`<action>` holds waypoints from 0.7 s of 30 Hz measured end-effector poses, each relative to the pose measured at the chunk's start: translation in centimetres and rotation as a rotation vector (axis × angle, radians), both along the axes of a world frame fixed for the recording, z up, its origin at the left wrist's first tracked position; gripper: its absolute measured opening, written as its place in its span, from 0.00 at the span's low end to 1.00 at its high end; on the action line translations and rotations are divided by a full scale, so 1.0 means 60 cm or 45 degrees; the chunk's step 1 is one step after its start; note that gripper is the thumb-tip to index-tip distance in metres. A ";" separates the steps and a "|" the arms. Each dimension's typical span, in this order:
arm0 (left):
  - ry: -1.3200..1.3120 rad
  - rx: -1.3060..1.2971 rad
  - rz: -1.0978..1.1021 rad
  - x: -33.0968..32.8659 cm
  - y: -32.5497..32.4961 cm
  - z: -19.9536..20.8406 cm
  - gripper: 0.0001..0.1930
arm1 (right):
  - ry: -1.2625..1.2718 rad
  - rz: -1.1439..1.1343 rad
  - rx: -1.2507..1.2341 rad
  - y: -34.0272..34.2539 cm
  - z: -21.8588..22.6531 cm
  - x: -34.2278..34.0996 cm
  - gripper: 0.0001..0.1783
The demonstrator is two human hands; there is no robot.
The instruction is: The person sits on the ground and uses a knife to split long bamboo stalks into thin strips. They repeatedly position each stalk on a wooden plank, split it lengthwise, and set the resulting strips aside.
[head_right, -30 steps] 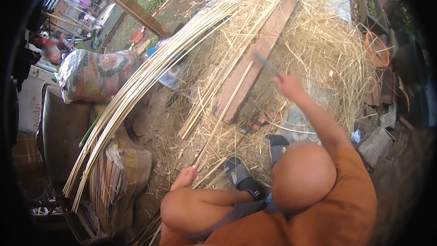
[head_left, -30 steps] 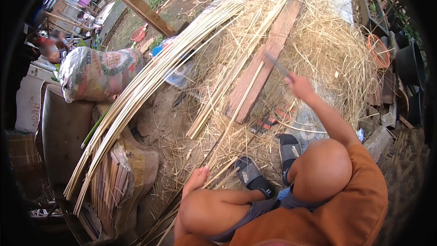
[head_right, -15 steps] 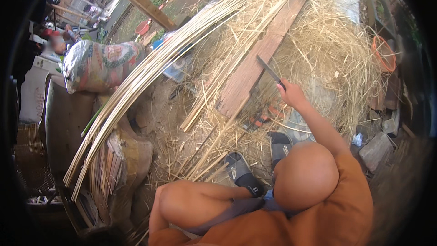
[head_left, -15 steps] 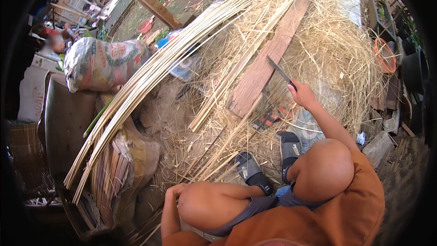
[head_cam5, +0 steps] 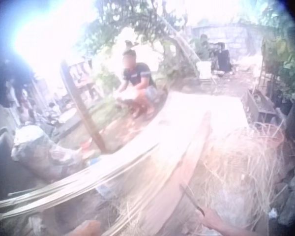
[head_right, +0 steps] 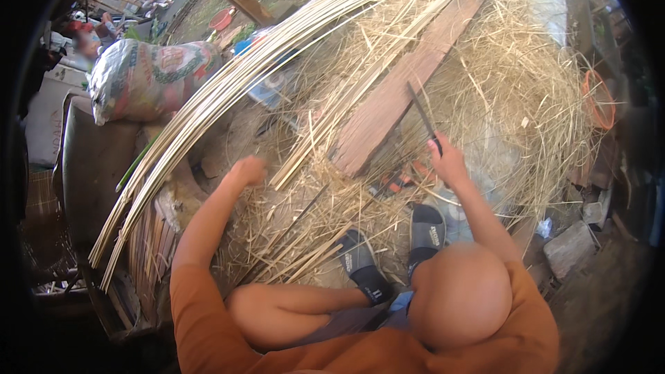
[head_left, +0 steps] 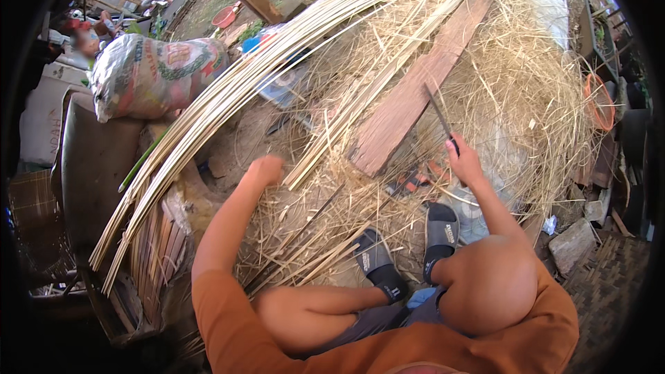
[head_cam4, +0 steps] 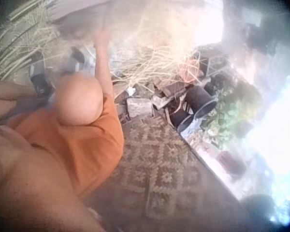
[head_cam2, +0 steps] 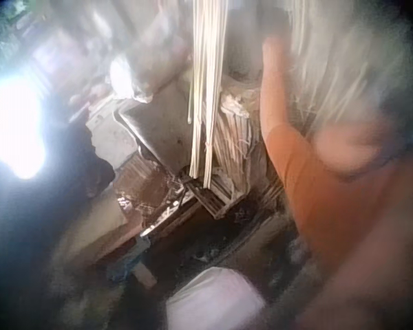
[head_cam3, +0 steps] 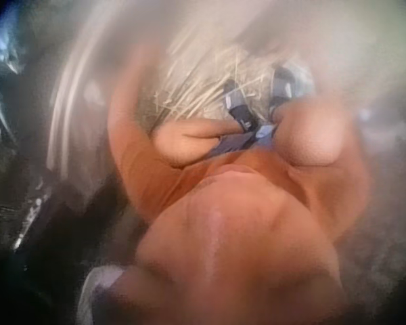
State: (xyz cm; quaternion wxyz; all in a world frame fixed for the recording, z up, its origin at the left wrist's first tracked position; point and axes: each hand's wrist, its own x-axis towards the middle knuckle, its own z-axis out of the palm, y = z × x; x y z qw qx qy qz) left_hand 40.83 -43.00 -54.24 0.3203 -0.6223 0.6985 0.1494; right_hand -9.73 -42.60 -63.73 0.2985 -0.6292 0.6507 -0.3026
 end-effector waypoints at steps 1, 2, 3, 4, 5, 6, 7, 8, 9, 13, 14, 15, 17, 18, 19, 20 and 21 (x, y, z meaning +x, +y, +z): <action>0.056 -0.048 -0.068 -0.013 -0.067 -0.032 0.13 | -0.017 -0.001 -0.036 0.003 -0.002 0.005 0.24; 0.079 -0.102 -0.135 -0.023 -0.119 -0.040 0.12 | -0.109 -0.002 0.117 0.005 0.023 0.016 0.24; 0.246 -0.291 -0.029 -0.053 -0.160 -0.067 0.13 | -0.100 0.008 0.130 0.007 0.021 0.012 0.24; 0.433 -0.474 0.072 -0.092 -0.204 -0.096 0.13 | -0.078 0.006 0.142 0.009 0.014 0.002 0.24; 0.622 -0.647 0.178 -0.127 -0.241 -0.118 0.14 | -0.059 0.004 0.154 0.012 0.007 -0.005 0.24; 0.636 -0.673 0.271 -0.157 -0.266 -0.154 0.14 | -0.070 -0.002 0.130 0.017 -0.004 -0.009 0.25; 0.660 -0.698 0.363 -0.186 -0.280 -0.188 0.13 | -0.072 -0.009 0.098 0.019 -0.008 -0.016 0.25; 0.663 -0.724 0.465 -0.203 -0.286 -0.218 0.13 | -0.038 0.006 0.074 0.018 -0.011 -0.018 0.26; 0.598 -0.702 0.515 -0.204 -0.288 -0.248 0.13 | -0.013 0.035 0.052 0.015 -0.012 -0.015 0.26; 0.601 -0.572 0.604 -0.212 -0.286 -0.259 0.14 | -0.008 0.049 0.182 0.012 0.012 -0.026 0.26; 0.567 -0.585 0.618 -0.216 -0.288 -0.246 0.14 | -0.025 0.053 0.093 0.015 0.002 -0.028 0.26; 0.527 -0.605 0.630 -0.219 -0.290 -0.224 0.15 | -0.024 0.045 0.069 0.020 0.003 -0.030 0.26; 0.536 -0.754 0.582 -0.209 -0.294 -0.174 0.15 | -0.032 0.035 0.019 0.021 0.003 -0.026 0.27; 0.588 -0.875 0.514 -0.195 -0.296 -0.142 0.15 | -0.059 0.029 0.041 0.023 0.006 -0.022 0.27; 0.640 -0.990 0.446 -0.187 -0.294 -0.108 0.16 | -0.084 0.025 0.069 0.027 0.009 -0.017 0.28; 0.711 -1.131 0.460 -0.200 -0.291 -0.049 0.16 | -0.099 0.016 0.095 0.029 0.012 -0.017 0.29; 0.777 -1.272 0.478 -0.208 -0.287 0.010 0.16 | -0.127 0.004 0.150 0.033 0.018 -0.014 0.29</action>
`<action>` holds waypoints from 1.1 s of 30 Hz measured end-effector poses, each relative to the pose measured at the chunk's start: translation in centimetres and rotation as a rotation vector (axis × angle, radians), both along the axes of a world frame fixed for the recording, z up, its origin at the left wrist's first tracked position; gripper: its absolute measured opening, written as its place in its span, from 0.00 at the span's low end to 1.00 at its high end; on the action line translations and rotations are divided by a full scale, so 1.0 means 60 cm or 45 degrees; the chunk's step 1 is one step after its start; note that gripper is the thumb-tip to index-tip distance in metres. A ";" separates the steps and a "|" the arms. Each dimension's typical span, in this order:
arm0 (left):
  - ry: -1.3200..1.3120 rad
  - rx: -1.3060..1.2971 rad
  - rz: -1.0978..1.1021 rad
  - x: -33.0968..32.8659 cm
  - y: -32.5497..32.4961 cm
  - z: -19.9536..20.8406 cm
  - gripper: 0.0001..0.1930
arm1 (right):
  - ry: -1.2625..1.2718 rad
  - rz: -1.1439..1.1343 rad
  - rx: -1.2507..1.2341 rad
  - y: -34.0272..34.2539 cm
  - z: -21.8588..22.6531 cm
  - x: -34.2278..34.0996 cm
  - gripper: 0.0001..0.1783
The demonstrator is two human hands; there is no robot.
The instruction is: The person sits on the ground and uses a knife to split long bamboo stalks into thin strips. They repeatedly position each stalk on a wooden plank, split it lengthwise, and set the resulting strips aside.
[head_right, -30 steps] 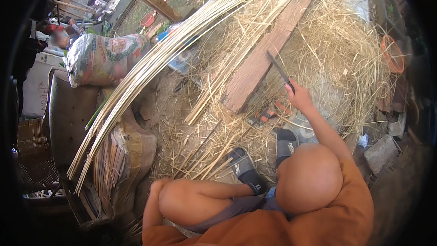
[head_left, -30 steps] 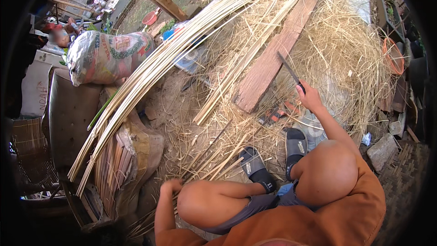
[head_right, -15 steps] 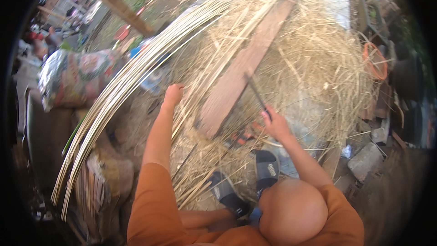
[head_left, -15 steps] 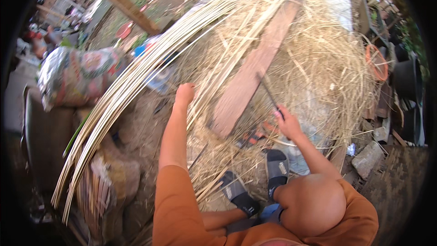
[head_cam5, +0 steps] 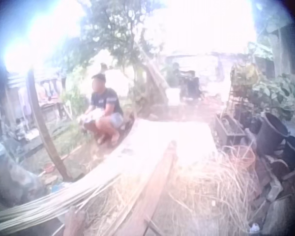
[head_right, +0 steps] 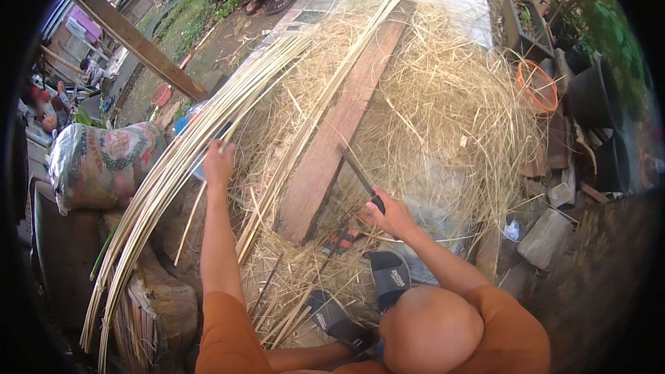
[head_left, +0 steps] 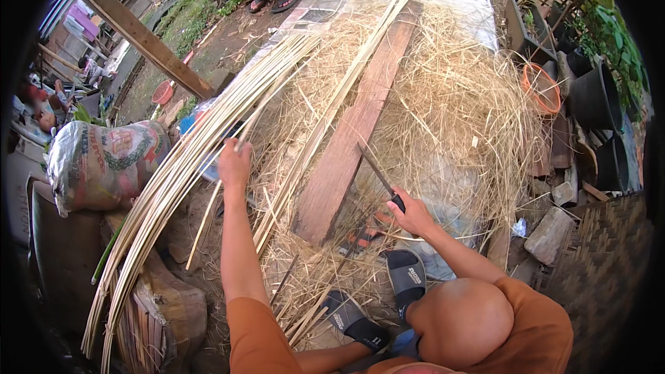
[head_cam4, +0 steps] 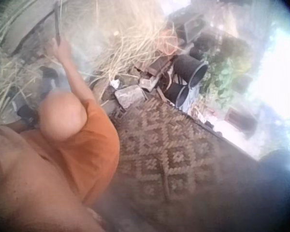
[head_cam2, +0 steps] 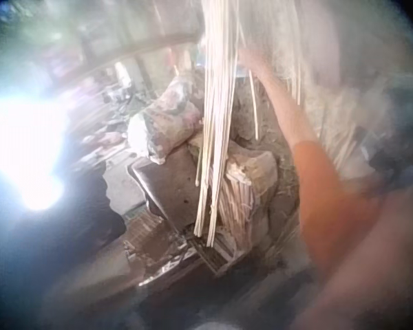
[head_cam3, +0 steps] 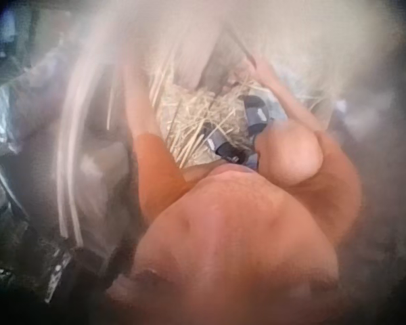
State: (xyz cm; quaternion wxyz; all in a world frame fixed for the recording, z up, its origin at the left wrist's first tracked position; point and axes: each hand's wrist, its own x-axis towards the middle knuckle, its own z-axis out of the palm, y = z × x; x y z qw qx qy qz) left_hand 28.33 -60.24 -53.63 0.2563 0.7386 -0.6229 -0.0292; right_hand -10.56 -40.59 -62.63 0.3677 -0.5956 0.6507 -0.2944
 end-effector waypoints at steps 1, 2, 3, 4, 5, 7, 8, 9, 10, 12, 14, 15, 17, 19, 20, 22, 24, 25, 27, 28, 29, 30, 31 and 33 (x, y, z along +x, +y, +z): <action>-0.015 -0.175 -0.006 0.014 0.000 0.031 0.15 | -0.036 0.004 0.051 0.004 0.010 0.008 0.28; -0.031 -0.350 -0.011 0.027 -0.001 0.062 0.14 | -0.071 0.011 0.103 0.007 0.017 0.016 0.28; -0.034 -0.370 -0.019 -0.004 0.005 0.096 0.12 | -0.046 0.060 0.139 0.017 0.019 0.011 0.27; -0.011 -0.255 -0.006 -0.015 0.006 0.118 0.14 | -0.035 0.129 0.160 0.023 0.025 0.013 0.27; 0.020 -0.135 0.011 -0.023 0.001 0.128 0.16 | -0.016 0.200 0.186 0.027 0.028 0.017 0.26; 0.313 0.080 -0.204 -0.013 -0.018 0.098 0.17 | -0.082 0.447 -0.119 0.035 0.024 0.054 0.23; 0.567 0.084 -0.303 -0.016 -0.029 0.052 0.18 | -0.133 0.585 -0.267 0.040 0.023 0.080 0.22; 0.664 0.405 -0.264 -0.092 -0.012 0.058 0.17 | 0.138 0.737 -0.399 0.048 0.041 0.078 0.22; 0.747 0.465 -0.300 -0.124 -0.023 0.013 0.16 | 0.052 0.844 -0.309 0.060 0.062 0.095 0.22; 1.029 0.719 -0.323 -0.253 -0.012 -0.041 0.13 | -0.057 1.007 -0.067 0.085 0.078 0.100 0.22; 1.001 0.713 -0.308 -0.291 -0.001 -0.112 0.12 | -0.425 1.141 0.057 0.119 0.080 0.140 0.24; 0.675 0.587 -0.284 -0.308 0.012 -0.142 0.11 | -0.364 1.197 0.312 0.117 0.088 0.140 0.24; 0.432 0.474 -0.216 -0.343 0.039 -0.173 0.11 | -0.456 0.972 0.687 0.092 0.113 0.126 0.21; 0.587 0.448 -0.113 -0.380 0.048 -0.153 0.11 | -0.586 0.444 0.814 0.033 0.099 0.104 0.16; 0.568 0.456 -0.139 -0.385 0.047 -0.150 0.11 | -0.549 0.189 0.826 0.001 0.086 0.088 0.13; 0.510 0.466 -0.196 -0.388 0.034 -0.143 0.11 | -0.517 0.317 0.743 -0.032 0.089 0.079 0.10; 0.590 0.424 -0.133 -0.404 0.030 -0.135 0.11 | -0.495 0.293 0.542 0.015 0.070 0.105 0.16; 0.618 0.398 -0.088 -0.406 0.026 -0.135 0.12 | -0.583 0.339 0.432 0.036 0.058 0.125 0.19; 0.564 0.354 -0.115 -0.407 0.024 -0.140 0.12 | -0.567 0.694 0.639 0.069 0.063 0.125 0.21; 0.540 0.338 -0.139 -0.407 0.027 -0.149 0.12 | -0.487 0.911 0.883 0.086 0.098 0.124 0.21; 0.556 0.324 -0.145 -0.402 0.024 -0.156 0.13 | -0.397 1.127 1.125 0.096 0.116 0.127 0.21; 0.574 0.307 -0.140 -0.394 0.017 -0.162 0.13 | -0.346 1.101 0.992 0.090 0.112 0.131 0.20; 0.599 0.305 -0.133 -0.393 0.022 -0.171 0.13 | -0.298 1.069 0.876 0.077 0.105 0.133 0.20; 0.521 0.333 -0.137 -0.401 0.024 -0.169 0.13 | -0.425 0.615 0.845 0.048 0.113 0.137 0.29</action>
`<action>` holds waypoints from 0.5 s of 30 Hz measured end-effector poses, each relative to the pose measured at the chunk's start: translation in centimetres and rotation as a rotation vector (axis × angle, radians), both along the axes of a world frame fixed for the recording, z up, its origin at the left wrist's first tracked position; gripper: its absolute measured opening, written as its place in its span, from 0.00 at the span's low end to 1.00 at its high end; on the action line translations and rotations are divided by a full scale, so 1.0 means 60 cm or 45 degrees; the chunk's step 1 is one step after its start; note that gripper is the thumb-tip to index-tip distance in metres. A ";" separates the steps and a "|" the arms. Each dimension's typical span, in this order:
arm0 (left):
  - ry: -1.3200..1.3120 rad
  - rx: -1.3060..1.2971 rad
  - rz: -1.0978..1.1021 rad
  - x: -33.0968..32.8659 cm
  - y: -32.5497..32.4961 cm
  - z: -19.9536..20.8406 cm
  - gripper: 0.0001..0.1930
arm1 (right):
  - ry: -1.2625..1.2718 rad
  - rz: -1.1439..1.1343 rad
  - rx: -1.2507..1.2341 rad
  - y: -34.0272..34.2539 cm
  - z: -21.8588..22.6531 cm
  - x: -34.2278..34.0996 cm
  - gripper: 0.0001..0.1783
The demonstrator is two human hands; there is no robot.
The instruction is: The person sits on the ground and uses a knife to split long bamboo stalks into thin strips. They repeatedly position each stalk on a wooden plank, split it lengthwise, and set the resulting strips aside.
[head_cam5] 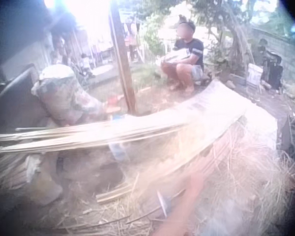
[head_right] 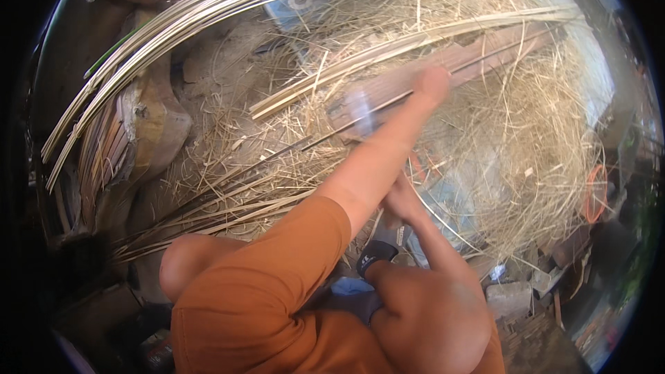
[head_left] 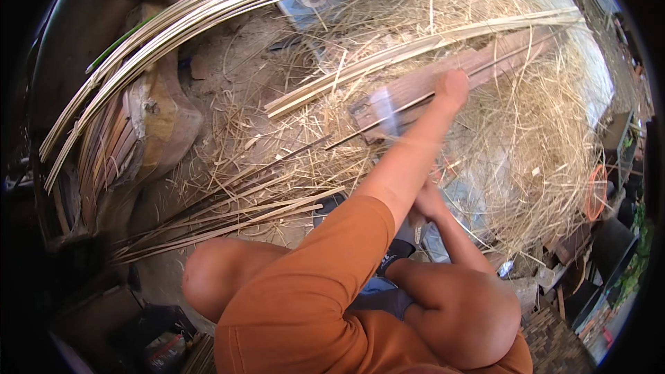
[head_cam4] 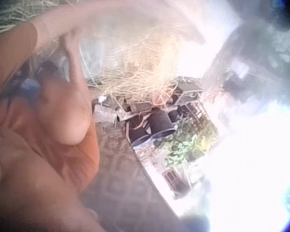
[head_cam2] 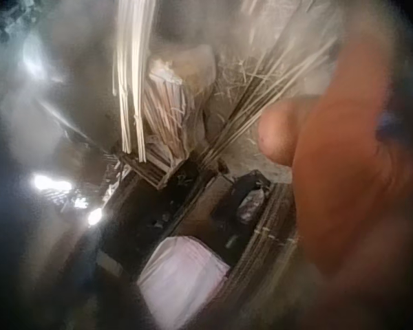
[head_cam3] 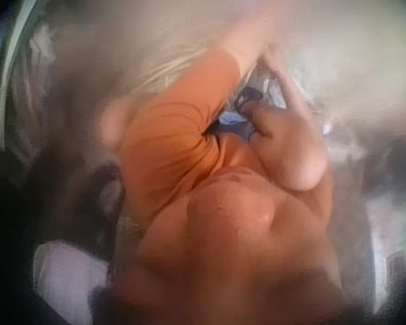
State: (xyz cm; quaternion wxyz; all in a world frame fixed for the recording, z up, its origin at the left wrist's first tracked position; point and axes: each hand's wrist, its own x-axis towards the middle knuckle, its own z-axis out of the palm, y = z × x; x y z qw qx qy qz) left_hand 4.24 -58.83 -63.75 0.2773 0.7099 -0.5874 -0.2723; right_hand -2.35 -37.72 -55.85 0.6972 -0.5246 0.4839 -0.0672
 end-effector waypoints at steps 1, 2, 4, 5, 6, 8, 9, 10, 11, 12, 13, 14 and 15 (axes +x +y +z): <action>-0.024 0.009 -0.026 -0.011 0.000 0.003 0.13 | -0.092 -0.218 -0.033 -0.007 -0.018 -0.002 0.25; -0.015 0.005 -0.013 -0.013 0.001 0.005 0.13 | -0.183 -0.437 -0.068 -0.010 -0.051 -0.003 0.21; 0.002 -0.006 0.026 -0.010 -0.001 -0.001 0.12 | -0.111 -0.360 -0.132 0.000 -0.038 -0.006 0.17; -0.015 -0.025 0.036 -0.009 0.003 -0.005 0.12 | 0.030 -0.063 -0.190 0.008 -0.008 -0.008 0.18; -0.026 -0.051 0.019 -0.021 0.010 -0.003 0.12 | -0.012 -0.113 -0.071 0.000 -0.018 -0.029 0.18; -0.061 -0.091 0.022 -0.012 0.000 0.001 0.12 | -0.042 -0.116 0.033 -0.011 -0.051 -0.035 0.19; -0.056 -0.077 0.015 -0.008 0.003 -0.006 0.12 | 0.001 -0.097 0.043 0.002 -0.079 -0.033 0.19; -0.050 -0.075 0.020 -0.006 0.000 -0.006 0.11 | 0.046 -0.067 0.042 0.003 -0.083 -0.028 0.18; -0.041 -0.045 0.004 -0.004 0.000 -0.006 0.11 | -0.022 0.068 -0.056 0.031 -0.082 -0.022 0.17; -0.029 -0.020 -0.025 -0.008 -0.003 0.003 0.11 | -0.076 0.180 -0.172 0.050 -0.058 -0.019 0.16; -0.036 0.008 -0.068 -0.004 -0.003 0.005 0.11 | -0.138 0.277 -0.296 0.064 -0.035 -0.011 0.15; -0.023 -0.018 -0.060 -0.008 0.003 0.008 0.11 | -0.160 0.459 -0.250 0.070 -0.028 -0.008 0.15; -0.021 -0.065 -0.029 -0.006 -0.001 0.018 0.11 | -0.123 0.441 -0.270 0.059 -0.014 -0.005 0.15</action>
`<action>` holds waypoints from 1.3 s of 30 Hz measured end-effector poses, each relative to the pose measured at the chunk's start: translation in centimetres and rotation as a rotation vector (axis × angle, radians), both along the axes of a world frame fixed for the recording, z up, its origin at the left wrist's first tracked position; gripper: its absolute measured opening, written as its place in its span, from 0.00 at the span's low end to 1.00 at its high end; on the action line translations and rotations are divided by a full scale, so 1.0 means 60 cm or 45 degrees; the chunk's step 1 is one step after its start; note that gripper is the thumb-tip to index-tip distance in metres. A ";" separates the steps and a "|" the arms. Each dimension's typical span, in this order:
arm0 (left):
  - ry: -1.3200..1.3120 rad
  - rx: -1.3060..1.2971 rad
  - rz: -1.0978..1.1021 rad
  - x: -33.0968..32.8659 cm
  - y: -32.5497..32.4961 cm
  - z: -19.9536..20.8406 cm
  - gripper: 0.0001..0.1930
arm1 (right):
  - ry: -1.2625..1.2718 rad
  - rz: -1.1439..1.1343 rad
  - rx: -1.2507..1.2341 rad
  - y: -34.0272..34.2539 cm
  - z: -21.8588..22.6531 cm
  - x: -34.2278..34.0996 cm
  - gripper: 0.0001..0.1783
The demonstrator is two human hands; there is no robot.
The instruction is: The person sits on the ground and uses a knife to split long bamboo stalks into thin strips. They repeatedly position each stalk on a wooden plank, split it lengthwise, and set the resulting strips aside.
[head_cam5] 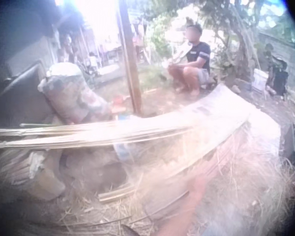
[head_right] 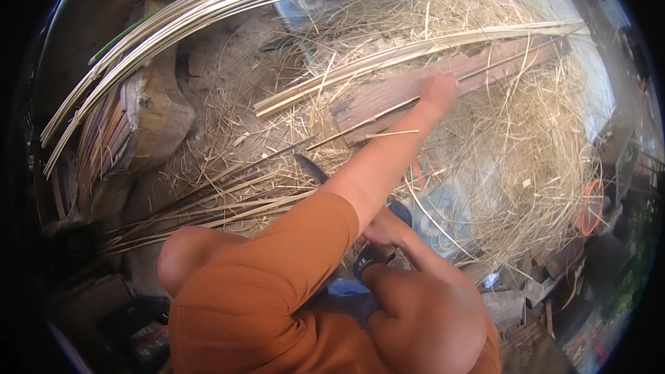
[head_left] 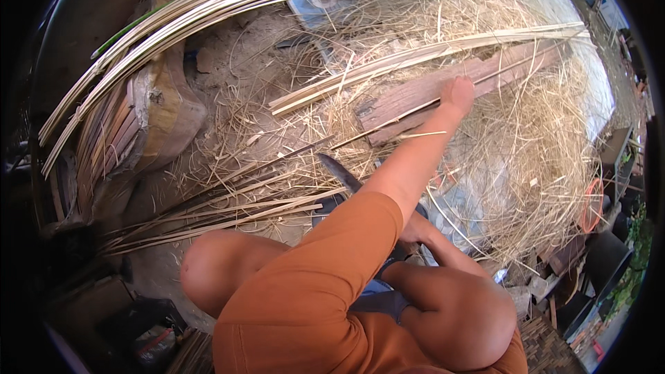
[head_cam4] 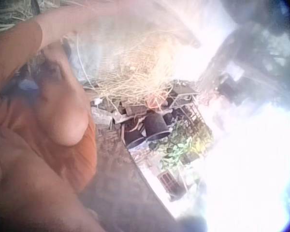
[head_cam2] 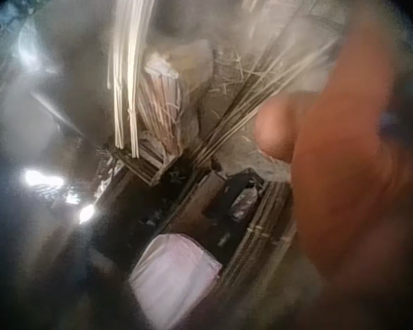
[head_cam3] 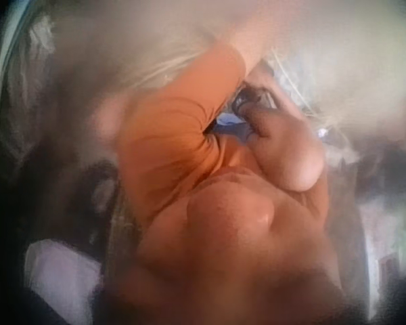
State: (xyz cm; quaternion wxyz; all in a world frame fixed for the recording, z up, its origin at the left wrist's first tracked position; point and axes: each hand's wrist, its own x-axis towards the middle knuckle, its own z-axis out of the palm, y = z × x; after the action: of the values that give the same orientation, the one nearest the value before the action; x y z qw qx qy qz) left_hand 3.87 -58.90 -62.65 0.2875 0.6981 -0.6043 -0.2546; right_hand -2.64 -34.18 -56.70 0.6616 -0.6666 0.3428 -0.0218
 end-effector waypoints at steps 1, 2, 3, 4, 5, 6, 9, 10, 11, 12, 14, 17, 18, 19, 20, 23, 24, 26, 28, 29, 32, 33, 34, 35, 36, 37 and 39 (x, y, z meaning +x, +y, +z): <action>0.010 -0.017 0.025 0.001 0.009 -0.003 0.11 | 0.026 -0.029 -0.014 -0.012 0.004 0.001 0.15; -0.003 0.026 -0.004 0.009 0.010 -0.006 0.11 | 0.054 -0.056 -0.023 -0.023 0.010 0.001 0.16; -0.007 0.059 -0.048 0.009 0.007 0.006 0.11 | 0.051 -0.288 0.044 -0.045 -0.006 -0.007 0.16; 0.007 0.097 -0.102 -0.001 0.009 0.012 0.11 | 0.035 -0.525 0.096 -0.067 -0.021 -0.014 0.16; -0.050 0.077 -0.164 -0.005 0.004 0.013 0.12 | -0.048 -0.787 0.164 -0.085 -0.051 -0.018 0.16; -0.120 0.066 -0.211 0.003 -0.003 0.005 0.12 | -0.080 -0.820 0.081 -0.083 -0.079 -0.014 0.16; -0.144 0.107 -0.191 -0.005 -0.012 -0.008 0.12 | -0.034 -0.614 -0.049 -0.065 -0.070 -0.009 0.19; -0.128 0.123 -0.147 -0.005 -0.016 -0.004 0.13 | 0.054 -0.306 -0.034 -0.041 -0.016 0.002 0.21; -0.130 0.112 -0.120 0.000 -0.021 0.001 0.13 | 0.029 -0.046 -0.255 -0.028 0.003 0.009 0.22; -0.128 0.117 -0.100 -0.001 -0.019 -0.003 0.13 | -0.020 0.174 -0.478 -0.012 0.018 0.015 0.24; -0.127 0.090 -0.103 0.004 -0.015 -0.012 0.13 | -0.207 0.205 -0.684 -0.012 0.009 0.022 0.25; -0.137 0.066 -0.162 0.019 0.003 -0.009 0.13 | 0.133 -0.493 0.395 -0.095 -0.001 0.006 0.31; -0.134 0.083 -0.164 0.027 0.001 -0.010 0.13 | 0.072 -0.660 0.411 -0.102 -0.028 0.005 0.32; -0.117 0.087 -0.178 0.022 -0.003 -0.004 0.13 | 0.005 -0.835 0.413 -0.110 -0.048 0.003 0.34; -0.081 0.098 -0.162 0.020 0.000 -0.001 0.12 | -0.060 -0.741 0.244 -0.085 -0.067 0.006 0.31; -0.097 0.118 -0.178 0.034 -0.002 0.021 0.12 | 0.061 -0.008 0.140 -0.003 -0.018 0.034 0.31; -0.143 0.143 -0.224 0.031 0.010 0.035 0.12 | 0.053 0.245 0.016 0.023 -0.003 0.032 0.32; -0.181 0.152 -0.271 0.027 0.014 0.041 0.13 | -0.165 0.259 -0.484 0.023 -0.028 0.011 0.32; -0.155 0.121 -0.269 0.014 0.014 0.042 0.13 | -0.162 -0.264 -0.316 -0.020 -0.063 -0.004 0.30; -0.142 0.150 -0.226 0.019 0.011 0.035 0.13 | -0.107 -0.634 -0.055 -0.060 -0.084 -0.005 0.27; -0.072 0.192 -0.134 0.011 -0.003 0.009 0.15 | -0.050 -0.728 -0.137 -0.074 -0.078 -0.015 0.22; -0.090 0.185 -0.122 0.019 -0.007 -0.002 0.16 | -0.079 -0.682 -0.123 -0.081 -0.080 -0.008 0.21; -0.109 0.180 -0.107 0.027 -0.011 -0.012 0.16 | -0.090 -0.646 -0.094 -0.075 -0.079 -0.009 0.21; -0.139 0.171 -0.095 0.030 -0.009 -0.022 0.17 | -0.093 -0.689 0.109 -0.086 -0.085 -0.025 0.20; -0.150 0.161 -0.084 0.022 -0.007 -0.032 0.17 | -0.052 -0.665 0.172 -0.083 -0.074 -0.024 0.19; -0.136 0.152 -0.085 0.002 0.000 -0.027 0.18 | 0.000 -0.648 0.223 -0.082 -0.060 -0.031 0.18; -0.124 0.131 -0.156 0.005 -0.008 -0.015 0.18 | 0.115 -0.498 0.125 -0.083 -0.043 -0.025 0.18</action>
State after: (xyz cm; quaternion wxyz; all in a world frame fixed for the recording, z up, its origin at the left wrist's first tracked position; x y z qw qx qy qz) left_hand 4.17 -59.38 -63.54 0.2054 0.6852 -0.6453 -0.2682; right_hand -4.11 -39.16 -59.27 0.6604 -0.5545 0.4956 -0.1032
